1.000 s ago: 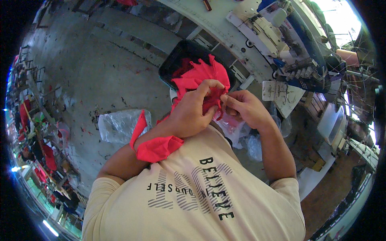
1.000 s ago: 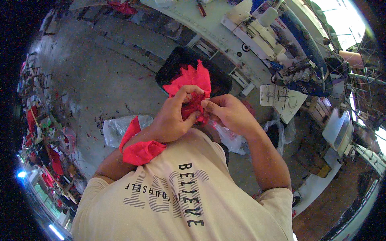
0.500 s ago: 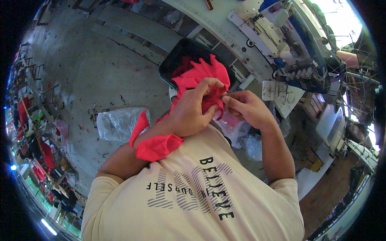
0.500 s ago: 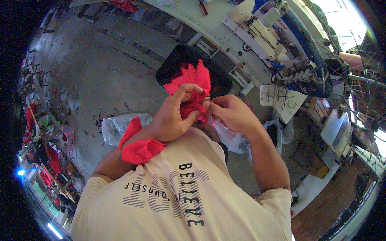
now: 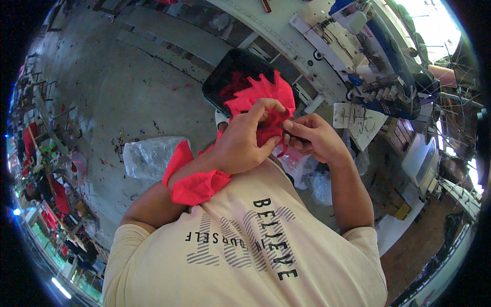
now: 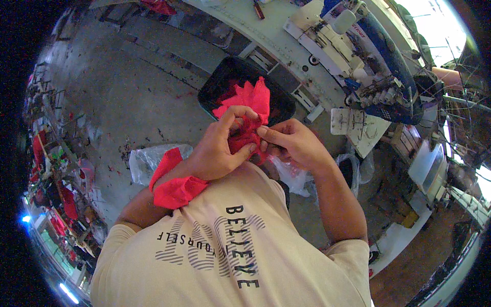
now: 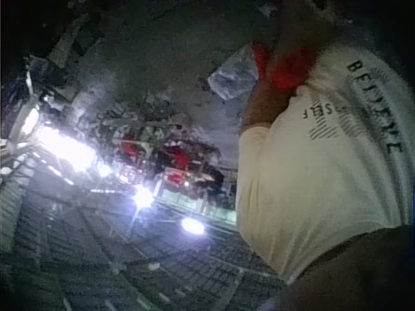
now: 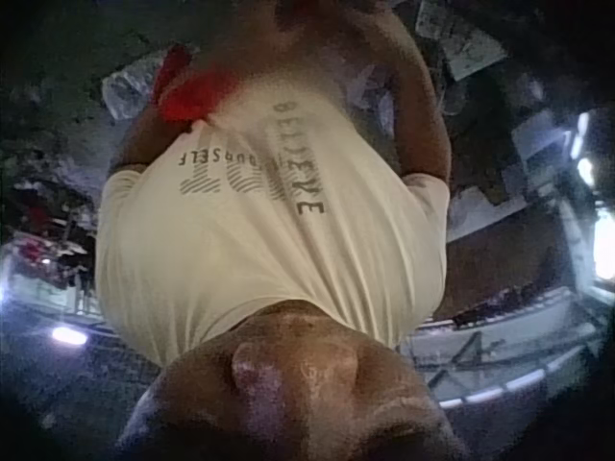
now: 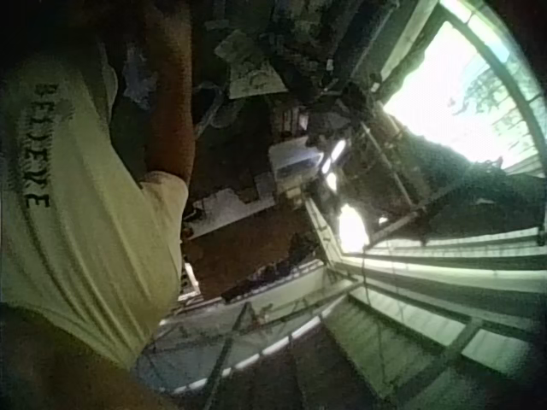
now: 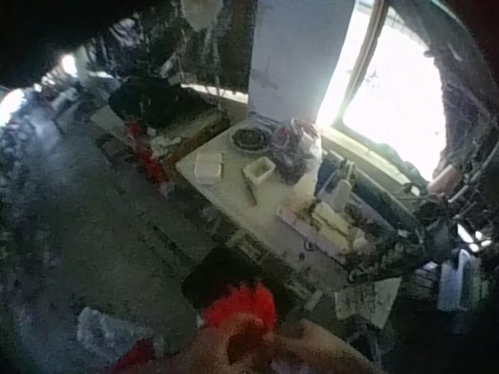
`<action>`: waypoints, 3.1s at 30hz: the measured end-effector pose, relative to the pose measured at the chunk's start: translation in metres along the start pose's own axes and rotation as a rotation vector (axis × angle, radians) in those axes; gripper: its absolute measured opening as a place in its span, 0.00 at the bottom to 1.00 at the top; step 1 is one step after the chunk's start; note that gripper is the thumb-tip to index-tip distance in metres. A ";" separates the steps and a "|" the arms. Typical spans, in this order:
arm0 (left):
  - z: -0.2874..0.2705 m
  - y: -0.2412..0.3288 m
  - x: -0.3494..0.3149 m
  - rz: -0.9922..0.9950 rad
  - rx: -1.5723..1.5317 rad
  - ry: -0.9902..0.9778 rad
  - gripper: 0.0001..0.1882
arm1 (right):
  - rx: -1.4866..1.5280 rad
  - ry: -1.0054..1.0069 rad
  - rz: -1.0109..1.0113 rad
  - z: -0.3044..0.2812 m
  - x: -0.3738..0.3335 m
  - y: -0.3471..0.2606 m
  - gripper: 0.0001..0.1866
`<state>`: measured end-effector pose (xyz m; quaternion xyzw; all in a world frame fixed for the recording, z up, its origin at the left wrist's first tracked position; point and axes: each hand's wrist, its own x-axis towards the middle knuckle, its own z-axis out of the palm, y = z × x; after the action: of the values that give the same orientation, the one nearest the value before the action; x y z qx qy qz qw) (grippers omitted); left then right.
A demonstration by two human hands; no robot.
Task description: The person removes red fabric pieces from a plastic bag, unfolds and aligns them, then uses scissors to cut the fabric into smaller pieces. The cut pieces are placed into a black bin on the floor.
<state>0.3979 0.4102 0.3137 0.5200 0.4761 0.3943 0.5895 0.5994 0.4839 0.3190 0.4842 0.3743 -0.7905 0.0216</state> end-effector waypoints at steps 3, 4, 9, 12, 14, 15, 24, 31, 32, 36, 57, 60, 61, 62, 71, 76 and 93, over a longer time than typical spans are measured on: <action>0.001 0.000 0.001 0.021 0.037 0.009 0.27 | 0.029 0.010 -0.011 0.003 -0.001 -0.001 0.22; 0.001 -0.002 0.002 0.035 0.048 0.016 0.28 | 0.048 0.014 -0.018 0.004 0.000 0.000 0.22; 0.001 -0.001 0.003 0.078 0.082 0.040 0.28 | 0.130 -0.001 -0.026 0.005 0.002 0.002 0.20; 0.001 0.000 0.003 0.069 0.075 0.033 0.29 | 0.160 -0.013 0.007 0.004 0.003 0.003 0.17; -0.001 0.000 0.003 0.045 0.070 0.012 0.29 | 0.145 -0.021 0.020 0.000 0.005 0.006 0.16; -0.001 0.000 0.003 0.058 0.079 0.019 0.28 | 0.138 -0.025 0.027 -0.001 0.006 0.007 0.16; -0.001 0.001 0.001 0.064 0.142 0.013 0.30 | -0.087 0.068 0.075 0.011 -0.004 -0.006 0.18; 0.002 -0.005 -0.001 0.041 0.073 0.017 0.29 | -0.238 -0.014 -0.057 -0.001 -0.009 -0.003 0.22; 0.002 -0.007 -0.001 0.046 0.073 0.032 0.29 | -0.304 0.000 -0.079 -0.002 -0.013 -0.004 0.22; 0.003 -0.005 -0.003 0.097 0.147 0.054 0.29 | -0.429 0.046 -0.140 -0.003 -0.021 -0.004 0.22; 0.005 0.005 -0.009 0.065 0.060 0.007 0.30 | -0.349 0.136 -0.160 0.009 -0.014 -0.002 0.23; 0.006 0.006 -0.009 0.104 0.129 0.017 0.30 | -0.307 0.137 -0.132 0.008 -0.007 0.007 0.23; 0.006 0.005 -0.009 0.108 0.131 0.018 0.30 | -0.300 0.152 -0.131 0.009 -0.006 0.009 0.22; 0.006 0.004 -0.009 0.113 0.132 0.018 0.30 | -0.292 0.168 -0.130 0.010 -0.005 0.010 0.22; 0.003 0.000 -0.009 0.088 0.116 0.016 0.32 | -0.119 0.138 -0.091 0.013 -0.003 0.006 0.18; 0.004 -0.001 -0.009 0.064 0.132 0.008 0.33 | -0.091 0.137 -0.083 0.017 -0.003 0.004 0.15; 0.007 -0.003 -0.009 0.048 0.175 -0.048 0.32 | -0.098 0.053 -0.070 0.005 -0.001 0.007 0.17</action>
<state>0.4023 0.3993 0.3121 0.5901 0.4821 0.3527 0.5431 0.5992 0.4755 0.3167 0.4898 0.4298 -0.7585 0.0078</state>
